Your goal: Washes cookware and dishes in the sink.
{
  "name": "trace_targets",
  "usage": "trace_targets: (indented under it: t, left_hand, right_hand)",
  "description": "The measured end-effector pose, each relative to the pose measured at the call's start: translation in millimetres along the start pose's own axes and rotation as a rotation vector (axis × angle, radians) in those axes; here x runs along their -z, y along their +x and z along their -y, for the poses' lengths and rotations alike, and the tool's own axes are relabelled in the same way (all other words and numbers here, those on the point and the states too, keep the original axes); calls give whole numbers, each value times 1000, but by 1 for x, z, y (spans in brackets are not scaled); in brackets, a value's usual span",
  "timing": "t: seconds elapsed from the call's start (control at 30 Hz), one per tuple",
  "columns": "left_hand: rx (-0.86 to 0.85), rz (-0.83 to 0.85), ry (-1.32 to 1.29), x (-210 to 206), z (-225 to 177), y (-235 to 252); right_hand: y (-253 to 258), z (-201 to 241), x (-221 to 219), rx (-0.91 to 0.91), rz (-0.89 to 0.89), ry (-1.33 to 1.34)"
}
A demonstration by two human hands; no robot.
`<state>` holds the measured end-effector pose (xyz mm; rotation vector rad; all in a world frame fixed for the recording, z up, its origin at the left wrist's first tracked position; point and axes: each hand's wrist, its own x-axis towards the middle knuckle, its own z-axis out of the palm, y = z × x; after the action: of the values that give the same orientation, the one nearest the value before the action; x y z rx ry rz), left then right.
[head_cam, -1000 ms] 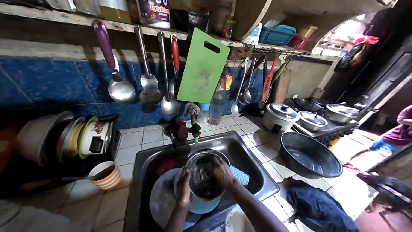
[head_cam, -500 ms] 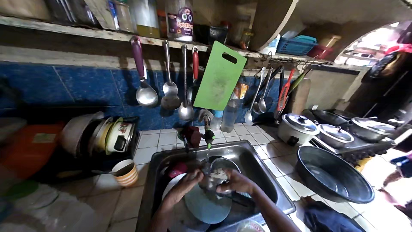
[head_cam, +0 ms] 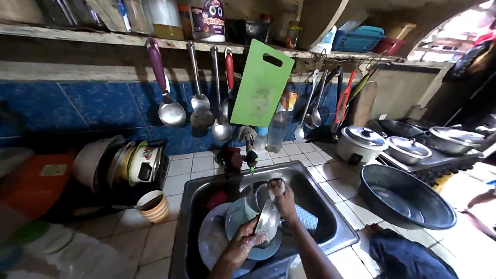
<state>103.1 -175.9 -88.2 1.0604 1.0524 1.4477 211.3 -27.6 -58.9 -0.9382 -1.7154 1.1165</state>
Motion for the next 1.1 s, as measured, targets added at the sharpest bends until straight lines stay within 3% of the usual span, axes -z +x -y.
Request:
trace_targets:
  t: [0.03, 0.07, 0.17, 0.2, 0.23, 0.37, 0.4, 0.47, 0.57, 0.6, 0.7, 0.77, 0.83, 0.87, 0.9, 0.93, 0.97, 1.03, 1.1]
  left_hand:
    - [4, -9, -5, -1, -1, -1]
    - [2, -26, -27, 0, 0, 0]
    - [-33, -181, -118, 1, 12, 3]
    - [-32, -210, -123, 2, 15, 1]
    - [-33, -177, -109, 6, 17, -1]
    - [-64, 68, -108, 24, 11, -14]
    - [-50, 94, -127, 28, 10, -15]
    - [-3, 85, -107, 27, 6, -9]
    - [28, -129, -43, 8, -1, 4]
    - [20, -153, -46, 6, 0, 5]
    - [-15, -61, -18, 17, 3, 2]
    - [0, -23, -34, 21, 3, 0]
    - [31, -61, -33, 15, 1, 5]
    - [20, -106, -19, 12, -2, 9]
    - [-6, -159, -9, 8, -4, 11]
    - [-20, -208, -20, 6, -4, 12]
    - [-12, -237, -55, 6, -6, 12]
    - [-7, -316, -202, 4, -6, 11]
    - [-66, -442, -460, 1, -9, 17]
  right_hand:
    - [-1, 4, 4, -66, 0, -4]
    - [-11, 8, 4, -21, 18, -53]
    - [-46, 1, -16, 536, 149, -275]
    - [-47, -4, -19, 615, 178, -297]
    - [-43, -6, -14, 546, 205, -248]
    - [12, -6, 26, -124, 155, 51]
    - [17, -6, 29, -156, 182, 15]
    - [9, 9, 26, -12, 307, -196]
    - [-18, 24, -1, 514, 405, -510]
    - [-16, 24, -1, 504, 398, -462]
    - [18, 14, 19, 20, 289, -130]
    - [25, 12, 23, -83, 290, -191]
    - [7, 30, 13, 72, 404, -442]
    - [-5, 35, 3, 269, 426, -537]
    - [-12, 32, -7, 459, 397, -544]
    - [-10, 26, -10, 515, 358, -451]
    - [-2, 23, -7, 399, 338, -305]
    - [18, 13, 3, 2, 167, 15]
    - [18, -1, -2, -150, -96, 152]
